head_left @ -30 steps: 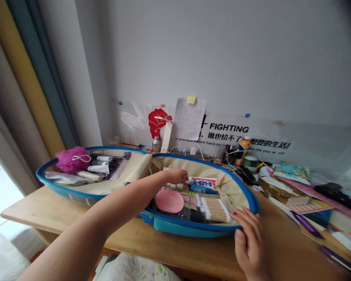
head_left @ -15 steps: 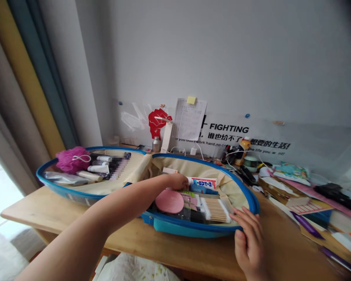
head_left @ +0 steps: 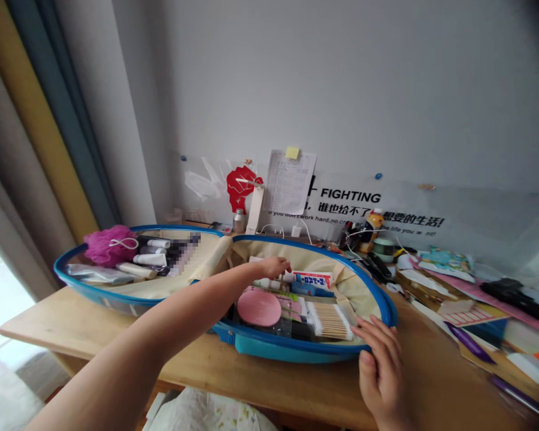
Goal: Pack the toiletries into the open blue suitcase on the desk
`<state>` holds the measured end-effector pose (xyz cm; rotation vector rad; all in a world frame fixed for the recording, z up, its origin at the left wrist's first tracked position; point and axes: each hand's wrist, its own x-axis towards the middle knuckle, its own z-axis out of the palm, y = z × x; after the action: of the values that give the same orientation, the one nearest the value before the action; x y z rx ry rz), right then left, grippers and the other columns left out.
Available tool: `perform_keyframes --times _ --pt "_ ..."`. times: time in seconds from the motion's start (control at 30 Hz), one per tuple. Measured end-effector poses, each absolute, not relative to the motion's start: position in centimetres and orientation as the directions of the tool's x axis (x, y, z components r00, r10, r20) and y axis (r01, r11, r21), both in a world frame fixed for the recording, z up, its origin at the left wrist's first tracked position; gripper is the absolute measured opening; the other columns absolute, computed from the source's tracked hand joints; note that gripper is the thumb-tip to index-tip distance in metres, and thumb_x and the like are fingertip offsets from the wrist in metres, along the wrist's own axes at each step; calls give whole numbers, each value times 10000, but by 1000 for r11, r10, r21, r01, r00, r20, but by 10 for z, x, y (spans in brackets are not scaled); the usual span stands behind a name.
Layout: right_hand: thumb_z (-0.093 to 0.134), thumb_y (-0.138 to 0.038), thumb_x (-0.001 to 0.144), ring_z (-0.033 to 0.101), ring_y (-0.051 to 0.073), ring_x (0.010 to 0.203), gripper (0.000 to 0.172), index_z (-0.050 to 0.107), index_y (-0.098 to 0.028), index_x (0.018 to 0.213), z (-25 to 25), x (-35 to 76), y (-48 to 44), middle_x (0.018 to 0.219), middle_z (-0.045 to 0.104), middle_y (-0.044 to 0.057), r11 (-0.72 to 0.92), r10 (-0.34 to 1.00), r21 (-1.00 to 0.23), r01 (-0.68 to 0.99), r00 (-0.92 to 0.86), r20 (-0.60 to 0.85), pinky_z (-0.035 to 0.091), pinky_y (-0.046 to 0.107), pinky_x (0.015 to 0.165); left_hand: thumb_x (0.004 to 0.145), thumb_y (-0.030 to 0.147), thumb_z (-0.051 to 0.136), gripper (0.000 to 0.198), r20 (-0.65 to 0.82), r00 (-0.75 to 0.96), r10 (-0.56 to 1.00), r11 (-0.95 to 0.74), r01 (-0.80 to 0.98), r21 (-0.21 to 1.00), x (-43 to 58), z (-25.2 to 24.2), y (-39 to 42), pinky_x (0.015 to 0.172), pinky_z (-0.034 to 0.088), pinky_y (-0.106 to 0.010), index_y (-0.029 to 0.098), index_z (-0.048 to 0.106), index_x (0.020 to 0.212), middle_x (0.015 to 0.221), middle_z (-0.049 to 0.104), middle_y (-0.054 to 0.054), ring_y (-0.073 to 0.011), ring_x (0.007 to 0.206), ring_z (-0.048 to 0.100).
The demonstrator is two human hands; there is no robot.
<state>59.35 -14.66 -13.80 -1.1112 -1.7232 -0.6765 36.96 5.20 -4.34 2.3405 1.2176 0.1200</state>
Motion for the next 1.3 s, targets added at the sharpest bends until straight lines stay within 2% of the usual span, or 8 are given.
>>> perform_keyframes --times 0.13,0.3,0.4,0.53,0.73,0.87,1.03,1.3 --pt "354 -262 980 545 264 1219 309 612 -195 1137 -138 594 -147 1121 657 111 439 385 -28 898 -160 909 361 483 1075 984 399 367 417 -96 596 797 -451 694 562 366 -44 55 815 483 -214 203 680 1177 1129 704 -21 -157 982 634" --pt "356 -266 980 548 262 1215 313 613 -212 1150 -139 594 -146 1120 657 101 440 373 -30 897 -152 915 361 484 1075 975 350 435 353 -55 624 780 -440 608 661 366 -51 62 703 499 -208 141 660 1150 1011 740 -64 -125 810 647" --pt "366 -267 974 555 263 1213 312 613 -223 1159 -139 594 -147 1125 660 96 440 382 -39 897 -148 912 366 485 1073 962 284 464 284 -60 613 788 -455 645 614 365 -52 63 688 506 -203 156 633 1151 1020 747 -60 -113 774 661" --pt "364 -258 971 544 265 1230 310 606 -211 1159 -138 594 -147 1127 658 103 442 383 -38 896 -150 911 361 482 1074 891 210 536 234 -48 589 807 -502 727 469 364 -50 59 818 503 -242 208 651 1096 1035 748 -37 -160 915 679" --pt "370 -278 972 560 261 1209 303 616 -217 1138 -138 594 -148 1123 664 97 434 395 -44 900 -147 907 371 482 1073 889 237 543 257 -78 612 787 -570 770 286 365 -46 53 894 484 -263 232 673 1111 1098 742 -27 -195 1025 669" --pt "373 -270 971 558 264 1210 301 616 -215 1140 -138 594 -148 1117 664 98 437 388 -35 899 -153 909 375 483 1068 911 252 532 294 -107 637 763 -607 764 219 367 -43 47 892 480 -258 239 656 1177 1137 733 -33 -195 1046 670" --pt "363 -265 975 552 269 1211 309 609 -215 1155 -137 593 -147 1107 663 103 440 379 -25 898 -161 911 377 487 1054 903 252 549 266 -144 657 740 -643 753 137 369 -44 42 895 478 -307 233 689 1128 1152 728 -68 -243 1051 669" --pt "349 -276 980 563 261 1190 318 617 -222 1141 -137 592 -147 1101 665 97 440 373 -41 897 -141 917 373 491 1062 859 305 626 239 -153 689 708 -684 723 93 369 -48 44 903 446 -285 280 728 1075 1146 736 -20 -229 1056 658"
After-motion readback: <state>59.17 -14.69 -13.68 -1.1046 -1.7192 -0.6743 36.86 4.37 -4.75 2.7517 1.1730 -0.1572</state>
